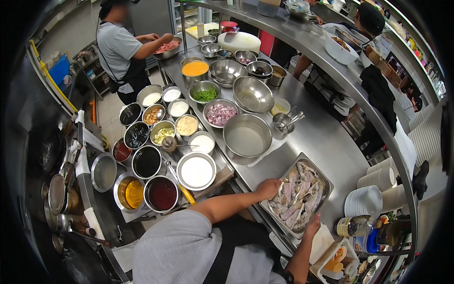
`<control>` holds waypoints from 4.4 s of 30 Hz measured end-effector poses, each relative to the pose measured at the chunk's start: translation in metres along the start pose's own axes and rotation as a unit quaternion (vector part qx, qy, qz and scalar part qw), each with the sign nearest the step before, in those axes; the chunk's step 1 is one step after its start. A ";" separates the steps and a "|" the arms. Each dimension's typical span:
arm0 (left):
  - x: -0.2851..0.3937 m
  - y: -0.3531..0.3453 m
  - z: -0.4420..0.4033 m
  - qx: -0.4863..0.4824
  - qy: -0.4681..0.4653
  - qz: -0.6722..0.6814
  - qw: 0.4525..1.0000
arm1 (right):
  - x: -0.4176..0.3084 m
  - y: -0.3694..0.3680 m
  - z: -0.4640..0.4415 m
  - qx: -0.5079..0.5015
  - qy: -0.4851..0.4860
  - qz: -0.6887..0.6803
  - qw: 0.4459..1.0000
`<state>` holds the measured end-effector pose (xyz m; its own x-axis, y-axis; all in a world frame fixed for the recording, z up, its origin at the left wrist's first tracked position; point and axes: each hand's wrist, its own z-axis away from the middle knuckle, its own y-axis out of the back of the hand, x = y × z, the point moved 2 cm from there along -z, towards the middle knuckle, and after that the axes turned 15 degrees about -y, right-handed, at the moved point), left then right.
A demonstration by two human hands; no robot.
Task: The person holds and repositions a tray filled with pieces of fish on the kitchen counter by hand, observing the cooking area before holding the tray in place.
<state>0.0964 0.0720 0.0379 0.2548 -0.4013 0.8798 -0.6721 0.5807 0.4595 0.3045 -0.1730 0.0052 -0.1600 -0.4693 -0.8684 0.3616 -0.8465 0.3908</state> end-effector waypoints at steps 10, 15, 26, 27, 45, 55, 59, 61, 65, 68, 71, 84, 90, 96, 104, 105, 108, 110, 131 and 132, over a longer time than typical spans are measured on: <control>-0.001 0.001 0.000 0.010 -0.005 0.006 1.000 | 0.010 -0.005 -0.010 0.053 0.067 0.006 0.996; 0.003 0.005 0.003 -0.005 0.008 0.025 1.000 | 0.004 -0.001 -0.005 0.033 0.027 0.037 0.998; 0.000 0.004 0.002 -0.009 0.021 0.038 0.999 | 0.001 0.000 -0.002 0.015 -0.021 0.039 0.999; -0.002 0.003 0.002 -0.009 0.022 0.035 0.999 | 0.006 0.000 -0.007 0.016 -0.021 0.040 0.999; -0.007 -0.003 0.001 0.005 0.017 0.025 1.000 | 0.002 0.002 -0.004 0.001 -0.022 0.055 0.998; 0.001 0.001 0.002 0.010 0.022 0.006 1.000 | 0.006 -0.001 -0.005 -0.044 -0.043 0.019 0.998; 0.009 0.004 0.003 0.016 0.029 0.012 0.999 | 0.014 -0.002 -0.013 -0.051 -0.036 -0.006 0.998; 0.009 0.003 0.003 0.009 0.032 0.006 0.999 | -0.002 -0.003 0.001 -0.061 -0.030 -0.011 0.998; 0.007 0.000 0.004 0.010 0.041 -0.022 0.999 | -0.008 -0.001 0.013 -0.058 -0.002 -0.026 0.998; 0.013 0.001 0.004 0.018 0.042 -0.047 0.998 | 0.004 -0.005 -0.003 -0.095 -0.006 -0.060 0.994; 0.013 0.000 0.006 0.022 0.041 -0.084 0.995 | 0.011 -0.005 -0.012 -0.112 -0.004 -0.038 0.993; 0.031 0.001 0.009 0.051 0.061 -0.161 0.984 | 0.017 -0.007 -0.017 -0.126 0.061 -0.026 0.990; 0.029 -0.002 0.010 0.058 0.041 -0.189 0.979 | 0.013 -0.002 -0.020 -0.166 0.050 0.014 0.985; 0.041 0.002 0.014 0.052 0.069 -0.190 0.978 | 0.033 -0.013 -0.032 -0.107 0.106 -0.045 0.988; 0.037 0.003 0.012 0.069 0.056 -0.186 0.979 | 0.012 -0.004 -0.018 -0.159 0.056 0.011 0.986; 0.032 0.001 0.012 0.079 0.044 -0.184 0.979 | 0.008 -0.002 -0.013 -0.160 0.061 0.011 0.985; 0.028 0.000 0.010 0.060 0.054 -0.171 0.982 | -0.017 0.005 0.008 -0.055 0.176 0.052 0.981; 0.027 -0.001 0.010 0.052 0.059 -0.146 0.986 | -0.022 0.007 0.014 -0.092 0.122 0.027 0.988; 0.007 0.001 0.001 -0.008 0.014 -0.024 1.000 | -0.001 0.001 0.002 -0.030 0.060 0.060 0.996; 0.005 0.000 0.000 -0.005 -0.001 -0.029 1.000 | -0.002 0.000 0.005 -0.015 0.048 0.041 0.998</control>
<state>0.0976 0.0694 0.0424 0.2913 -0.4365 0.8513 -0.6497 0.5628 0.5109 0.3000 -0.1729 0.0084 -0.0408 -0.5097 -0.8594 0.3972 -0.7975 0.4541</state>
